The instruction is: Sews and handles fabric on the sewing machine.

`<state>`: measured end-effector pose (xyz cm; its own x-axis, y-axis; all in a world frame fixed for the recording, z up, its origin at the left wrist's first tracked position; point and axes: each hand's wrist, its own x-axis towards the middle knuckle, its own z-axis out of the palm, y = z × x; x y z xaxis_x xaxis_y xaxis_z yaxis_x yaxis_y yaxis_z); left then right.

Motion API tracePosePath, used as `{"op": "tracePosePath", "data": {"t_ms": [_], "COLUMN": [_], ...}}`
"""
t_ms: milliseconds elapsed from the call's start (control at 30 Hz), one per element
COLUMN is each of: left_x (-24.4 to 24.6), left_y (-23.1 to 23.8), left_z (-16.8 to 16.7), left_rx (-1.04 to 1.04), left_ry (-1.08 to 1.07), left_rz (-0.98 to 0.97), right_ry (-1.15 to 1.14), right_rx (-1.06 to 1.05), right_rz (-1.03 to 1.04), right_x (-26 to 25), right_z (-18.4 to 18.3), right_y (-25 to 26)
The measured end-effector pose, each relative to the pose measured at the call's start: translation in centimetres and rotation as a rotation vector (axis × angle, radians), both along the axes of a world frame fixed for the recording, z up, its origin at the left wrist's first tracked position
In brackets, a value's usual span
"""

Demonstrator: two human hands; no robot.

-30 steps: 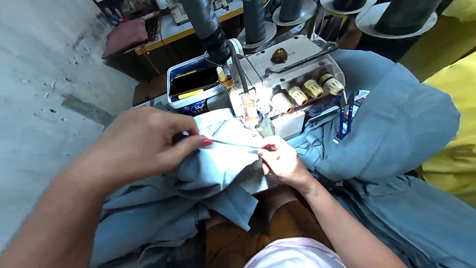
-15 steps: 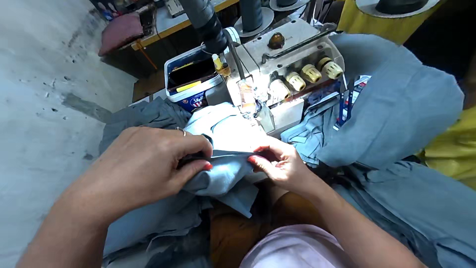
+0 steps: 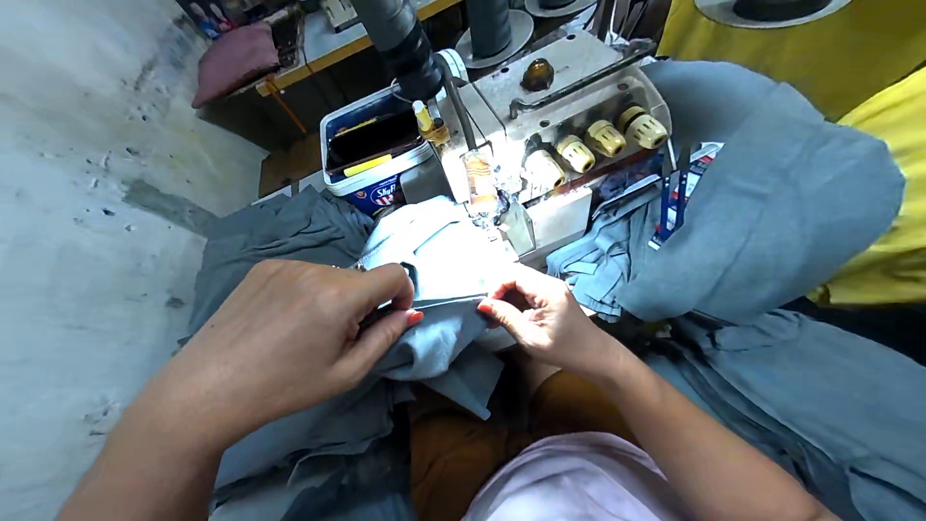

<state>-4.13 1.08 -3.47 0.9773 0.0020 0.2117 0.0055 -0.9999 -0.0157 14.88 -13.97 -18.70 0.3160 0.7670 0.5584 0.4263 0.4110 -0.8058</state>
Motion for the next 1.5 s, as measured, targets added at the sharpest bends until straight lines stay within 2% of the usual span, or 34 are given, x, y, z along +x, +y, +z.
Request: {"op": "tracePosePath", "data": {"t_ms": [167, 233, 300, 400, 500, 600, 767, 933, 1067, 1500], "left_x": [0.4, 1.0, 1.3, 1.5, 2.6, 3.3, 4.3, 5.5, 6.0, 8.4], "left_y": [-0.4, -1.3, -1.6, -1.5, -2.0, -1.6, -1.2, -0.4, 0.1, 1.5], "left_z": [0.0, 1.5, 2.0, 1.4, 2.0, 0.9, 0.0, -0.9, -0.7, -2.6], "left_rx": [-0.003, -0.125, -0.172, -0.023, 0.024, 0.036, 0.014, 0.019, -0.002, -0.153], "left_ry": [-0.029, 0.042, 0.026, -0.094, 0.022, 0.102, 0.144, 0.161, 0.202, 0.24], "left_rz": [-0.027, -0.042, -0.075, -0.084, -0.041, -0.027, 0.006, 0.051, 0.085, 0.052], "right_ry": [-0.021, -0.017, 0.067, 0.205, 0.204, 0.182, 0.235, 0.246, 0.247, 0.267], "right_rx": [0.054, 0.045, 0.01, -0.042, -0.103, -0.089, -0.059, -0.12, -0.065, -0.091], "right_rz": [0.014, 0.021, 0.063, 0.146, 0.103, 0.003, -0.012, -0.09, -0.055, -0.036], "right_x": [0.4, 0.5, 0.7, 1.0, 0.8, 0.1, 0.0, 0.4, 0.8, 1.6], "right_z": [-0.3, 0.2, 1.0, 2.0, 2.1, 2.0, -1.1, 0.8, -1.0, -1.3], "right_y": [0.5, 0.6, 0.5, -0.2, -1.6, -3.1, -2.7, -1.3, -0.4, 1.0]}}
